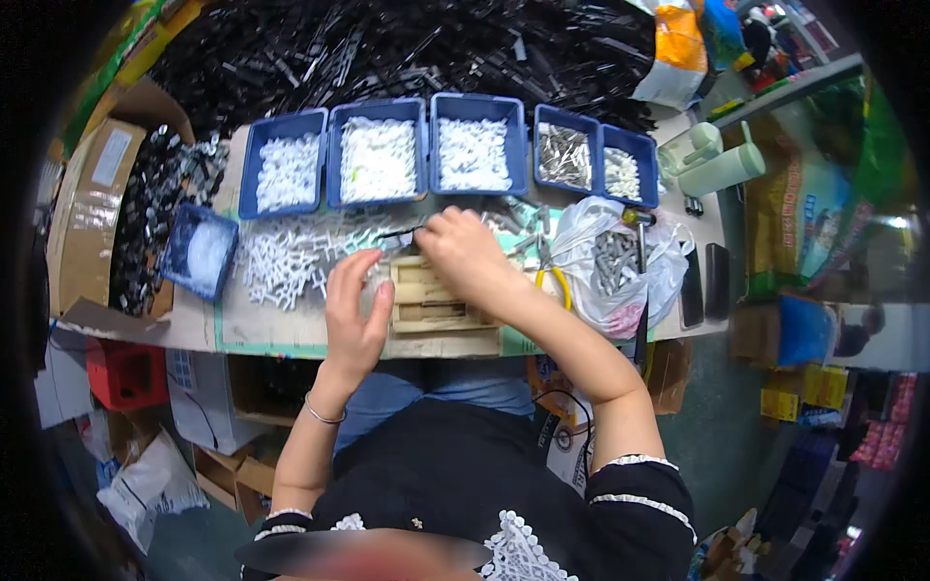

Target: The person assembles small plastic and metal components by inserting white pins and springs into plastic housings, then attaching metal plates. The assembly is performed by hand and with small tools like pliers and a screwdriver.

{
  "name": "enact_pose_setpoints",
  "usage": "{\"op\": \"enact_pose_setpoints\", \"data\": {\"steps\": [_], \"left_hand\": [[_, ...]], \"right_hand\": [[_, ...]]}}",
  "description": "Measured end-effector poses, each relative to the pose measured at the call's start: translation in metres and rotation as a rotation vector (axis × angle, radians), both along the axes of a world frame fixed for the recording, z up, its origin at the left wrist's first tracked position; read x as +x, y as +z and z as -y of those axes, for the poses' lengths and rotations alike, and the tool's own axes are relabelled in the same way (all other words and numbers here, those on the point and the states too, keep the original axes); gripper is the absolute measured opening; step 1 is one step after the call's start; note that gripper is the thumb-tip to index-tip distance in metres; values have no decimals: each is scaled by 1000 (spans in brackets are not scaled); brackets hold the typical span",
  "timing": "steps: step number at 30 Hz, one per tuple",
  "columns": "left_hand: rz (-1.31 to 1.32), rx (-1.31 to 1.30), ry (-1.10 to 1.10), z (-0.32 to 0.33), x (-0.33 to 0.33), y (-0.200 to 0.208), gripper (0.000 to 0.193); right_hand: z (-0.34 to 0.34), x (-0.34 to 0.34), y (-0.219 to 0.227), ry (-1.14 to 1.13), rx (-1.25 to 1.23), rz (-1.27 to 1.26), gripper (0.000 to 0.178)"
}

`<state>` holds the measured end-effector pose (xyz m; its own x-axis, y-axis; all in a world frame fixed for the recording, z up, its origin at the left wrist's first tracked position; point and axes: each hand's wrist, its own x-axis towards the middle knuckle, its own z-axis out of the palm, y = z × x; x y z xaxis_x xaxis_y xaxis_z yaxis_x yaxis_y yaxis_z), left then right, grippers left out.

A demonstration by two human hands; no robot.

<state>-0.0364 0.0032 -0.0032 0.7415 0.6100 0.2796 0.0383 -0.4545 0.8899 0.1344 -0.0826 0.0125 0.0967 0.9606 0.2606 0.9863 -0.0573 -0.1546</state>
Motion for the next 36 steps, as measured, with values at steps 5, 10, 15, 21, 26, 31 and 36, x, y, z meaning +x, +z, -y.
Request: {"op": "enact_pose_setpoints", "data": {"steps": [5, 10, 15, 21, 26, 31, 36], "left_hand": [[-68, 501, 40, 0, 4, -24, 32], [12, 597, 54, 3, 1, -25, 29], [-6, 630, 36, 5, 3, -28, 28], [-5, 618, 31, 5, 4, -30, 24], [10, 600, 32, 3, 5, -29, 21], [17, 601, 22, 1, 7, -28, 20], [19, 597, 42, 3, 5, -31, 20]], "right_hand": [[-10, 42, 26, 28, 172, -395, 14], [-39, 198, 35, -566, 192, -285, 23], [-69, 280, -2, -661, -210, -157, 32], [-78, 280, 10, -603, -235, -138, 28], [-70, 279, 6, -528, 45, -297, 22], [-69, 294, -19, -564, 2, -41, 31], [-81, 286, -13, -626, -280, -64, 32]]}}
